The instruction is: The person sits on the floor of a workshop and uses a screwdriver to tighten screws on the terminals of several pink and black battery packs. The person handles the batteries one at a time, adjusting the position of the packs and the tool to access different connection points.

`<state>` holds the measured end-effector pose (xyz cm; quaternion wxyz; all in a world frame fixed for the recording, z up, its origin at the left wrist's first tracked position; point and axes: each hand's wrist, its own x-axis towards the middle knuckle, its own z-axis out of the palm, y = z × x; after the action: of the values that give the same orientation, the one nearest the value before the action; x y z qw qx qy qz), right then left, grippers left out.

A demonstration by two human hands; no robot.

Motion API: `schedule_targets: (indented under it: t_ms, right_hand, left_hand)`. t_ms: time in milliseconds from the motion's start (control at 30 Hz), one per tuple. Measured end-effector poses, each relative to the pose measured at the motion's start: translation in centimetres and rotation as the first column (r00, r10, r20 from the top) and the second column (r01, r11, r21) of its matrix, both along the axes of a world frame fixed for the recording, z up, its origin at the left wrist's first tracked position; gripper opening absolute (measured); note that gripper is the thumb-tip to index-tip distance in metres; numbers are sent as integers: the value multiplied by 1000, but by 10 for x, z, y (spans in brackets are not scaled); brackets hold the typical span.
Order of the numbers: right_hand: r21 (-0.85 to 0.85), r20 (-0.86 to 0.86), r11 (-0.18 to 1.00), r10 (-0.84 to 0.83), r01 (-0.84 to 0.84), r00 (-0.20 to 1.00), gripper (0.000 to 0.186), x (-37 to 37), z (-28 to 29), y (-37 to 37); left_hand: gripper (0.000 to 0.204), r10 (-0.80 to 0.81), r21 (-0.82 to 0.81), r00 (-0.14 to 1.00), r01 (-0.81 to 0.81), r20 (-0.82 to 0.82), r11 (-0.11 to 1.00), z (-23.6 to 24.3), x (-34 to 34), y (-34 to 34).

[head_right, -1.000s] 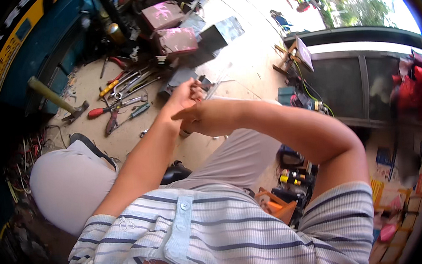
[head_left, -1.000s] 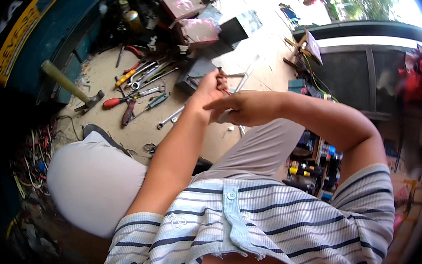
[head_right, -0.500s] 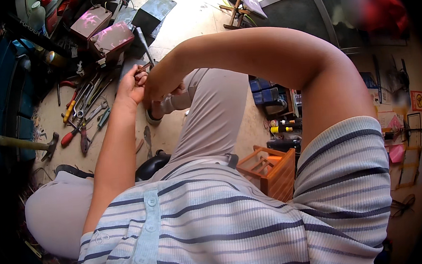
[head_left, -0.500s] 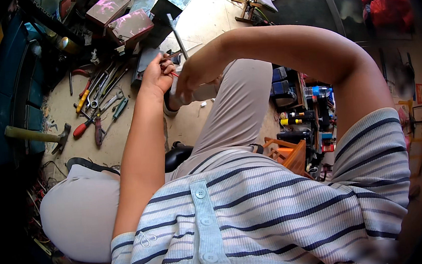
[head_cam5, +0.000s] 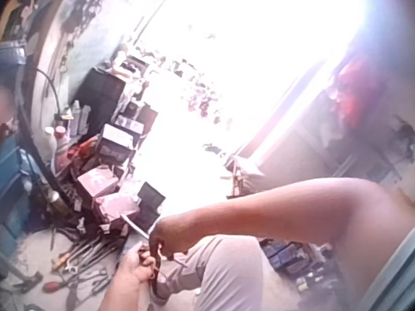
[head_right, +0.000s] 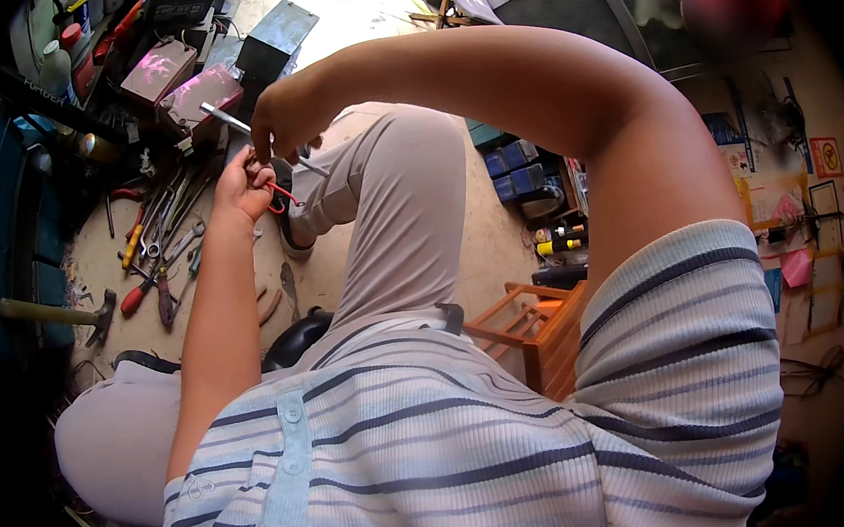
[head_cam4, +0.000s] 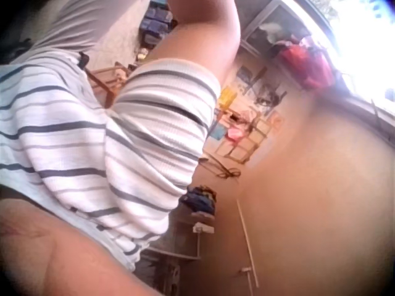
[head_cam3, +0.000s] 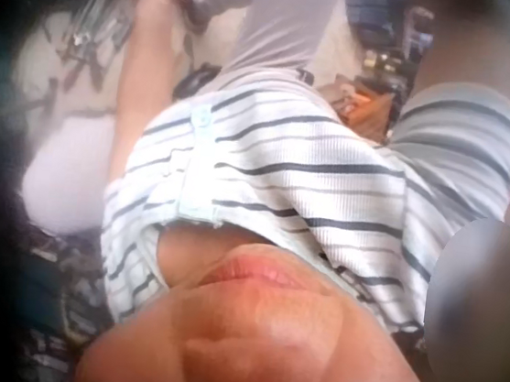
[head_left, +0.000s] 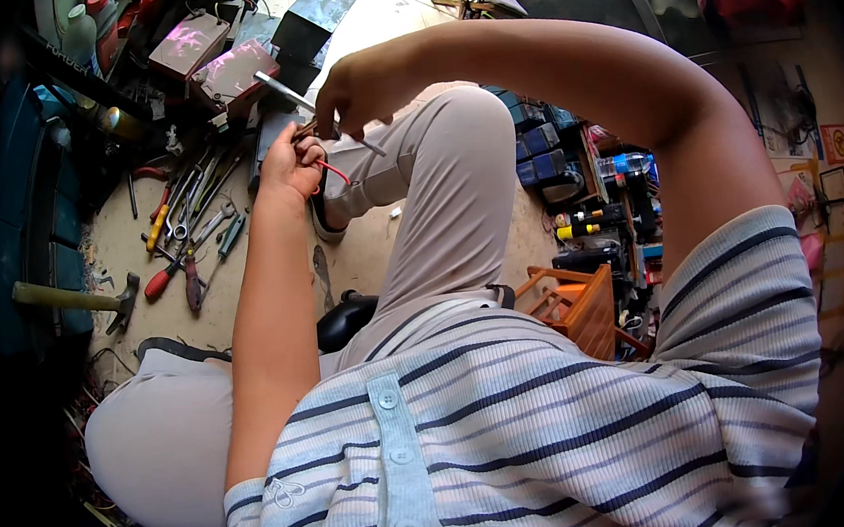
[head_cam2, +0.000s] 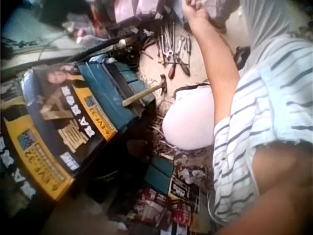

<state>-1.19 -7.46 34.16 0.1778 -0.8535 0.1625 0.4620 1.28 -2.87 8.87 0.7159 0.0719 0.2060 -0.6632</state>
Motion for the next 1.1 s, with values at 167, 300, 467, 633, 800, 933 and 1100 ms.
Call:
schedule_targets:
  t_ms: [167, 300, 467, 633, 800, 933, 1100]
  right_hand:
    - [-339, 165, 934, -61, 115, 984, 23, -25, 44, -32]
    - [-171, 336, 862, -403, 476, 851, 31, -58, 64, -22]
    - [647, 138, 270, -961, 713, 240, 29, -95, 69, -13]
    - [352, 431, 731, -681, 585, 592, 30, -123, 65, 7]
    - [24, 476, 966, -238, 258, 847, 17, -131, 62, 36]
    - [-39, 439, 999, 33, -18, 898, 9, -140, 52, 48]
    - [-106, 406, 986, 164, -132, 899, 9, -145, 44, 56]
  left_hand:
    - [21, -3, 46, 999, 5, -52, 999, 3, 2, 11]
    - [19, 13, 90, 999, -8, -48, 996, 12, 6, 15]
    - [20, -15, 129, 1000, 17, -20, 992, 8, 6, 16]
    - [17, -32, 159, 999, 28, 25, 987, 2, 2, 15]
    - [16, -65, 136, 997, 59, 39, 989, -2, -2, 10]
    - [16, -78, 186, 994, 63, 78, 981, 1, -6, 8]
    - [15, -92, 188, 991, 71, 103, 980, 2, -7, 9]
